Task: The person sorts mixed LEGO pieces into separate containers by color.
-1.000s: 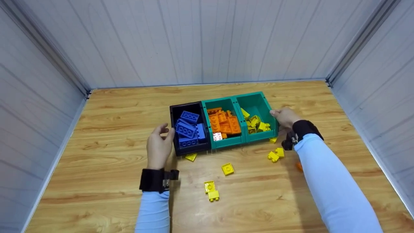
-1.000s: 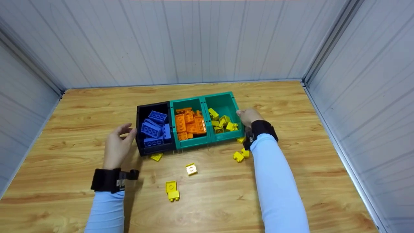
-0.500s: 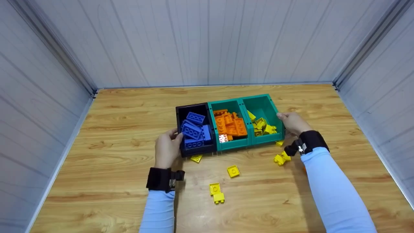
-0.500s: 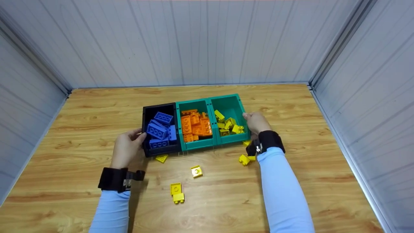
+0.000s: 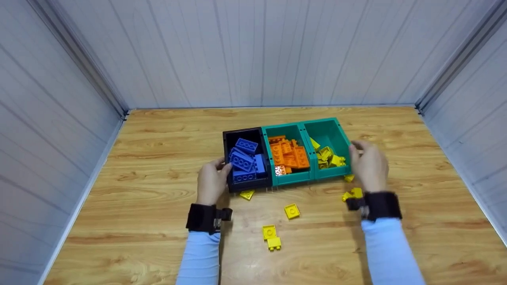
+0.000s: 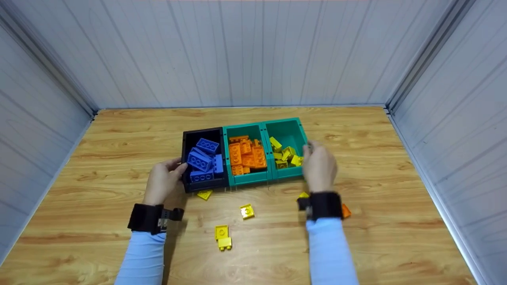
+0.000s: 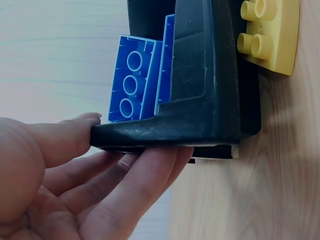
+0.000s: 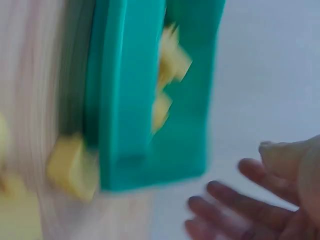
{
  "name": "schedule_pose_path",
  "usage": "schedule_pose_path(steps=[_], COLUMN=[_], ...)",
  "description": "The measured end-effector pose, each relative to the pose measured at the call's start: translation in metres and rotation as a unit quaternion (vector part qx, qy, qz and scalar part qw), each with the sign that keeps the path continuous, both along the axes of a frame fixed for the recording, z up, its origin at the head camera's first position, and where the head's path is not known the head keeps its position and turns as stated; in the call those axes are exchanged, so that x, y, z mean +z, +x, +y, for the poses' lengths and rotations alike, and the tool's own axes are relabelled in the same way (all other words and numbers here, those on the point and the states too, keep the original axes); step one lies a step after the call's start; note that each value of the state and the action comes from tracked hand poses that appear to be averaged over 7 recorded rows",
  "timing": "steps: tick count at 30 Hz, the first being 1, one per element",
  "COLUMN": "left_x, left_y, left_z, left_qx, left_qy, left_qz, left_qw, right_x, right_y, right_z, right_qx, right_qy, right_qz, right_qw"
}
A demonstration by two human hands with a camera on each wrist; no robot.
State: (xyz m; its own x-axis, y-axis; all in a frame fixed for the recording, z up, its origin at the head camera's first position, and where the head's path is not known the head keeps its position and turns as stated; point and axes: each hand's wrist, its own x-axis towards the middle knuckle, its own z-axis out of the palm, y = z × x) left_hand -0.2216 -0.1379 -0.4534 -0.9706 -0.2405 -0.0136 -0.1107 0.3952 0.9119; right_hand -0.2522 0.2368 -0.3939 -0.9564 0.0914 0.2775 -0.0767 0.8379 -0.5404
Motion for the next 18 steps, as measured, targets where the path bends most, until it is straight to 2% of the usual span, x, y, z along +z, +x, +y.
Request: schedule_pose_path(steps=[1, 3, 5, 6, 9, 11, 13, 14, 15, 18], left_x=[0.000, 0.000, 0.000, -0.001, -0.002, -0.003, -0.004, -0.004, -0.004, -0.002], left_y=[0.000, 0.000, -0.001, -0.001, -0.001, -0.001, -0.001, 0.000, 0.000, 0.001], left_z=[0.000, 0.001, -0.001, -0.001, -0.001, -0.001, 0.000, 0.000, 0.000, -0.001], left_qx=[0.000, -0.002, -0.005, -0.006, -0.010, -0.013, -0.014, -0.015, -0.015, -0.011], left_qy=[-0.003, -0.011, -0.023, -0.030, -0.044, -0.049, -0.051, -0.051, -0.051, -0.047], left_qz=[0.003, 0.010, 0.018, 0.022, 0.032, 0.038, 0.041, 0.041, 0.040, 0.033], left_qw=[1.0000, 0.9999, 0.9996, 0.9993, 0.9985, 0.9980, 0.9978, 0.9977, 0.9978, 0.9983], right_x=[-0.003, -0.010, -0.020, -0.026, -0.046, -0.060, -0.072, -0.076, -0.079, -0.084], right_y=[0.008, 0.025, 0.039, 0.046, 0.061, 0.067, 0.070, 0.071, 0.071, 0.071], right_z=[-0.013, -0.041, -0.073, -0.088, -0.128, -0.148, -0.162, -0.167, -0.171, -0.178], right_qx=[0.018, 0.081, 0.163, 0.207, 0.330, 0.386, 0.418, 0.427, 0.432, 0.432], right_qy=[-0.004, -0.006, 0.006, 0.020, 0.073, 0.109, 0.143, 0.156, 0.165, 0.184], right_qz=[0.039, 0.098, 0.120, 0.122, 0.108, 0.096, 0.100, 0.103, 0.105, 0.084], right_qw=[0.9990, 0.9919, 0.9792, 0.9705, 0.9349, 0.9107, 0.8912, 0.8847, 0.8803, 0.8789])
